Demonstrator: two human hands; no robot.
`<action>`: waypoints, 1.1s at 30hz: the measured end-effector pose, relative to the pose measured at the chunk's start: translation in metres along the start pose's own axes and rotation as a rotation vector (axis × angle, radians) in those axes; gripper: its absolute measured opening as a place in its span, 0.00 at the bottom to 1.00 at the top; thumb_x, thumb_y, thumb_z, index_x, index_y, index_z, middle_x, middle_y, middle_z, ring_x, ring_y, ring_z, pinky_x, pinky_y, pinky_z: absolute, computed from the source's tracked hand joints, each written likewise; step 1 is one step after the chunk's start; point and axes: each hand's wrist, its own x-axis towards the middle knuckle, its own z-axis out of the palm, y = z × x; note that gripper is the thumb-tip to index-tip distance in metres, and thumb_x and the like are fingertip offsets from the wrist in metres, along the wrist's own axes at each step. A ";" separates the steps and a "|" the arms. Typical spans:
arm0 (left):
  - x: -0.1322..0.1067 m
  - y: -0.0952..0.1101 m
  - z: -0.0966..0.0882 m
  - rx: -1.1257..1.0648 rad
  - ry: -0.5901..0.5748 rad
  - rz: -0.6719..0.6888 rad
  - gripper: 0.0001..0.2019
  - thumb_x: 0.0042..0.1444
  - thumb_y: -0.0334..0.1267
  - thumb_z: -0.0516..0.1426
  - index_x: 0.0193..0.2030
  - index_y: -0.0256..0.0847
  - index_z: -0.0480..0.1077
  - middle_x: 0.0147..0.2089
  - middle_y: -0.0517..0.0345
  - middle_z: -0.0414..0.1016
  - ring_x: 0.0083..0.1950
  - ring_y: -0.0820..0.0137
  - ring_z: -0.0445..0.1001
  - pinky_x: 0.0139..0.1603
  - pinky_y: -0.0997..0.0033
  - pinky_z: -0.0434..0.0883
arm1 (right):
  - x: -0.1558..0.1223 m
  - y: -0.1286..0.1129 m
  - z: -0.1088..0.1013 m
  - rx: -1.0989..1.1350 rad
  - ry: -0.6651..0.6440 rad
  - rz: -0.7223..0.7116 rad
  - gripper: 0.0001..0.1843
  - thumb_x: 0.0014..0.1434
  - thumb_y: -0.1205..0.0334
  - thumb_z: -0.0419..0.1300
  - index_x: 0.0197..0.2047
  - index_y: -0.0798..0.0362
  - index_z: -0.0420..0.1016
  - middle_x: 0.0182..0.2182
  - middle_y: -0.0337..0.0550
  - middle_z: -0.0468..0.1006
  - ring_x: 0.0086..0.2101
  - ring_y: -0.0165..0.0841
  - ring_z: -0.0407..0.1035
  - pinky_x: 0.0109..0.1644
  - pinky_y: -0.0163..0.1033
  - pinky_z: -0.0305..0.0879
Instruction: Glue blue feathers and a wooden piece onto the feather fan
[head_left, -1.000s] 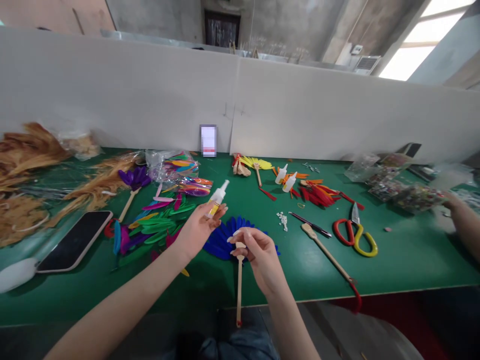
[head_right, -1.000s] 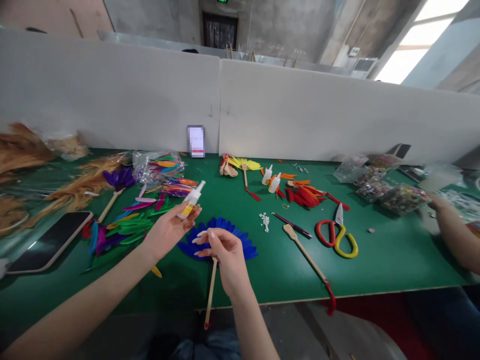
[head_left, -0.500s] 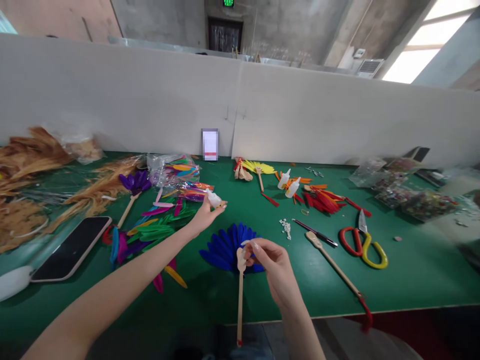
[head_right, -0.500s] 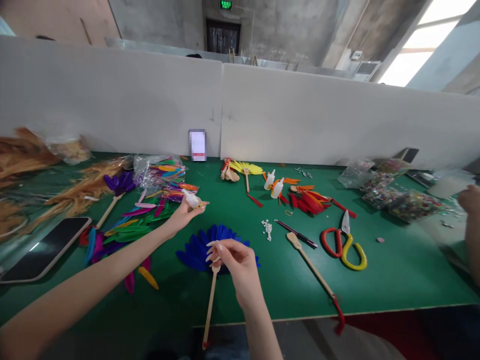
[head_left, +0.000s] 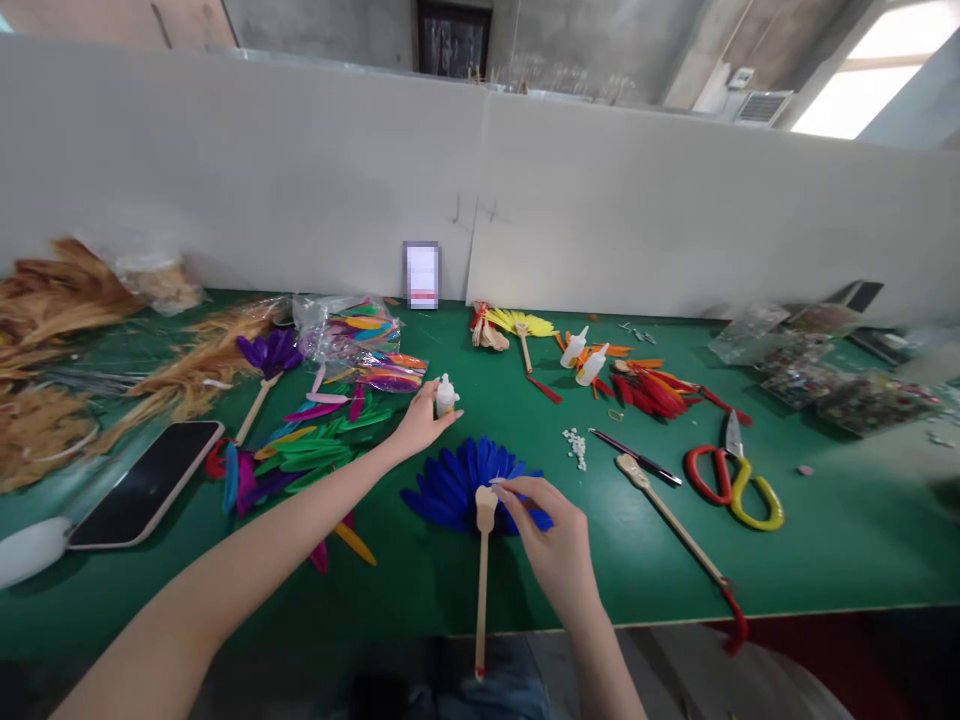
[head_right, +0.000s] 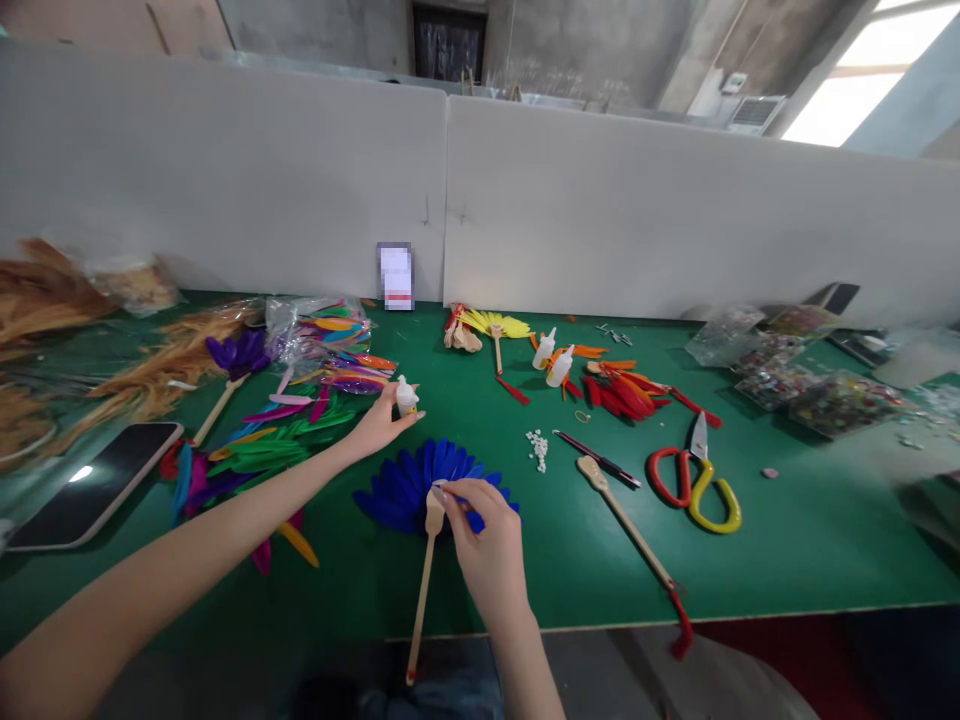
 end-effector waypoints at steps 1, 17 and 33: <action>-0.001 -0.001 -0.001 0.007 0.000 0.006 0.24 0.49 0.37 0.62 0.52 0.39 0.60 0.53 0.46 0.69 0.57 0.56 0.69 0.58 0.55 0.63 | -0.001 0.001 0.000 -0.041 0.009 -0.030 0.09 0.60 0.60 0.58 0.35 0.51 0.79 0.35 0.45 0.80 0.36 0.35 0.74 0.39 0.38 0.71; -0.118 0.103 -0.035 0.057 -0.226 0.079 0.21 0.66 0.45 0.42 0.25 0.40 0.62 0.22 0.63 0.66 0.25 0.72 0.68 0.32 0.71 0.64 | -0.018 -0.010 -0.004 -0.299 0.308 -0.403 0.08 0.60 0.69 0.59 0.39 0.51 0.79 0.44 0.50 0.71 0.42 0.37 0.69 0.41 0.43 0.72; -0.154 0.063 -0.025 0.289 0.054 0.321 0.09 0.65 0.36 0.48 0.37 0.41 0.68 0.38 0.55 0.73 0.45 0.63 0.68 0.47 0.61 0.66 | -0.009 0.034 0.018 -0.411 0.163 -0.363 0.09 0.60 0.65 0.58 0.38 0.48 0.81 0.54 0.51 0.70 0.54 0.44 0.63 0.54 0.55 0.66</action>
